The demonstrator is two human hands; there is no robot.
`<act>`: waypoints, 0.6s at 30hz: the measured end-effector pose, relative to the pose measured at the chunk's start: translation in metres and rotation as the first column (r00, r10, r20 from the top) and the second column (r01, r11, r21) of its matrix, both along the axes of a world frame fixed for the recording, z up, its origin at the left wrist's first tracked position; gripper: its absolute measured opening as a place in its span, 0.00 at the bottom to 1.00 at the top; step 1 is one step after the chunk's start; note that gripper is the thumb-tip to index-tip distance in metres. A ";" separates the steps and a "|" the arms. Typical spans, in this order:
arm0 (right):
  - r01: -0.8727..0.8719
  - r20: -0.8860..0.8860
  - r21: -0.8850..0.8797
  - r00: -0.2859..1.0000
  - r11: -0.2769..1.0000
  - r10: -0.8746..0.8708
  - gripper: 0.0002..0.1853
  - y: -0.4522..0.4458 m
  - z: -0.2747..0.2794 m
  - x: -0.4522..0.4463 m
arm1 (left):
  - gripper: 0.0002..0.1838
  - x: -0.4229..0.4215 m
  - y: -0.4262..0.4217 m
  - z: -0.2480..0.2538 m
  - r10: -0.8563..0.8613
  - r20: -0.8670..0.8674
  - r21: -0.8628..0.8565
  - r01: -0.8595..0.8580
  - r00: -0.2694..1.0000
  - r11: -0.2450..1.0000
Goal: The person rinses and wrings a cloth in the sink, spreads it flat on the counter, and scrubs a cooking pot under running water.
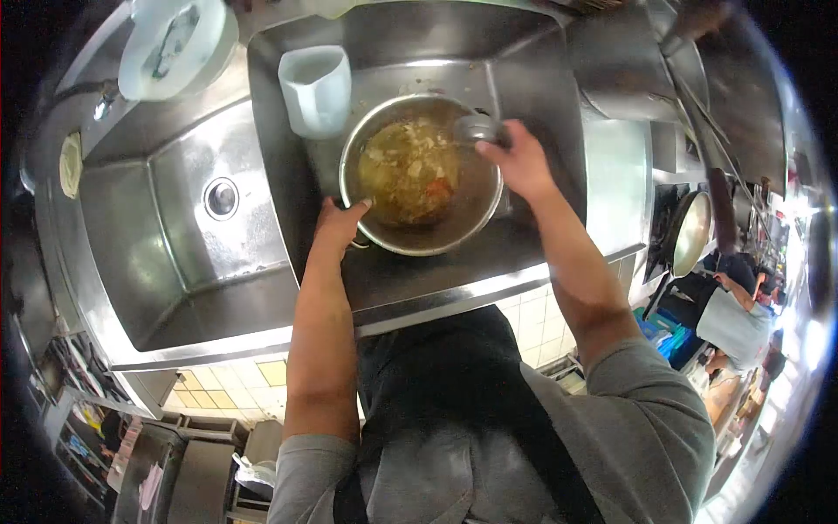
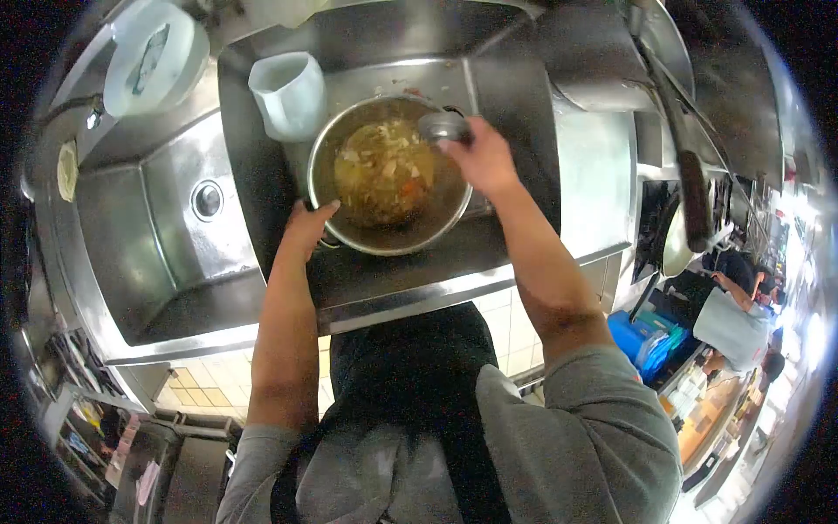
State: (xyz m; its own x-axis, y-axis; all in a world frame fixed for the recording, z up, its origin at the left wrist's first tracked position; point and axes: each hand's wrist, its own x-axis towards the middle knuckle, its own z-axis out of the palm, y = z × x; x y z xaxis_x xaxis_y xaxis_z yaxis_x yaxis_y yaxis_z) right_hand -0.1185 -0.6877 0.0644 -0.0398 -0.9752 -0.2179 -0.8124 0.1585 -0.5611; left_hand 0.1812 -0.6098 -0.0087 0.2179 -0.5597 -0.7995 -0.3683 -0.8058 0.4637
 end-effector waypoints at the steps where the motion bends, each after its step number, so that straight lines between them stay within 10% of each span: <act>1: 0.071 0.120 0.021 0.990 0.997 -0.073 0.22 0.000 0.007 -0.019 | 0.38 0.000 0.002 0.003 0.097 -0.076 0.087 -0.091 0.992 0.992; 7: 0.297 0.162 0.090 0.938 0.951 -0.308 0.22 0.011 -0.010 -0.081 | 0.37 0.004 0.018 0.068 0.236 -0.165 -0.083 -0.252 0.958 0.964; 9: 0.035 -0.247 0.226 0.969 0.973 0.022 0.21 0.010 -0.024 -0.076 | 0.36 0.008 0.029 0.078 0.317 -0.269 -0.122 -0.359 0.909 0.925; 15: -0.212 -0.253 0.562 0.876 0.799 0.411 0.18 -0.015 -0.100 -0.059 | 0.26 -0.023 0.026 0.120 0.452 -0.455 -0.160 -0.570 0.767 0.806; 18: -0.266 -0.357 0.050 0.895 0.963 0.266 0.20 0.003 -0.237 -0.077 | 0.22 -0.043 0.023 0.135 0.473 -0.483 -0.179 -0.612 0.737 0.770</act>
State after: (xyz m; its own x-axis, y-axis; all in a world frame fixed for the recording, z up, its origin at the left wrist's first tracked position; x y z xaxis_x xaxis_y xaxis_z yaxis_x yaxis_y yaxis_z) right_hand -0.1954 -0.6848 -0.1724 0.1460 -0.9604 -0.2374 -0.9700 -0.0918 -0.2252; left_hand 0.1380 -0.5868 0.1260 0.2731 -0.6703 -0.6900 0.3551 -0.5963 0.7199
